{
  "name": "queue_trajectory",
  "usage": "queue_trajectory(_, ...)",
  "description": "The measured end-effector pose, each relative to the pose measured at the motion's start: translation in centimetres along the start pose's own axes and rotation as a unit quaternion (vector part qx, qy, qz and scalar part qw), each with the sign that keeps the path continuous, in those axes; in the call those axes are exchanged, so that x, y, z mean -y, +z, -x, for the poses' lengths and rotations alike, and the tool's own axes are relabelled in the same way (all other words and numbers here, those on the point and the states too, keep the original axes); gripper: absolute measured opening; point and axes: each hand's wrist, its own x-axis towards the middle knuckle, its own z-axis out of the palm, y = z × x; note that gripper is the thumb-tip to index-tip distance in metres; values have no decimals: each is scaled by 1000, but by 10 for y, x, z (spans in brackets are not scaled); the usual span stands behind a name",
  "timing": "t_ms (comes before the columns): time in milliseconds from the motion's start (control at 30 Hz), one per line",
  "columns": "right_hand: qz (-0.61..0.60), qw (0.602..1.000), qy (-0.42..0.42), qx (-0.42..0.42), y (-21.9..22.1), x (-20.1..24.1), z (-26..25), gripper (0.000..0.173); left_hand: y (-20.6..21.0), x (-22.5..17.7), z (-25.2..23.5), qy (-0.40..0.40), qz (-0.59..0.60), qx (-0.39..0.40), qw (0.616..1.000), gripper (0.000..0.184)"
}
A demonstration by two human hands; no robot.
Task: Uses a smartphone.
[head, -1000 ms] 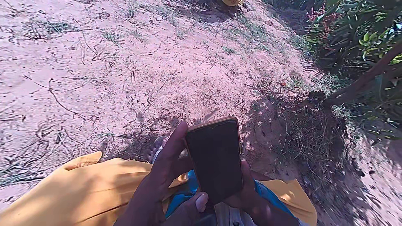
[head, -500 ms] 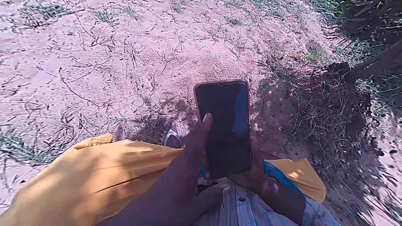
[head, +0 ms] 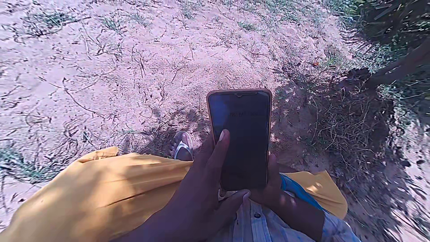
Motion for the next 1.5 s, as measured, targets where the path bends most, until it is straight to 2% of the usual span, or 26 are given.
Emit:
queue_trajectory(367, -1, 1000, 9, -8, 0, -2, 0, 43, 3, 0, 2, -2, -39, -22, 999, 95)
queue_trajectory(667, 2, 1000, 15, -13, -3, -2, 1, 45, 6, 2, 2, 3, -77, -42, 996, 84)
queue_trajectory(800, -13, 1000, 20, -9, -2, 2, 0, 46, 4, -1, 2, -10, -43, -31, 999, 93)
queue_trajectory(900, -36, 999, 33, 8, -6, 4, -2, 47, 2, 0, 0, 11, -16, -24, 1000, 99)
queue_trajectory(1300, -50, 996, 77, 16, -23, -1, 0, 60, -4, 3, 0, 29, 34, -27, 999, 102)
queue_trajectory(1500, -48, 995, 81, 20, -25, -1, 0, 59, -6, 2, 0, 26, 38, -19, 999, 101)
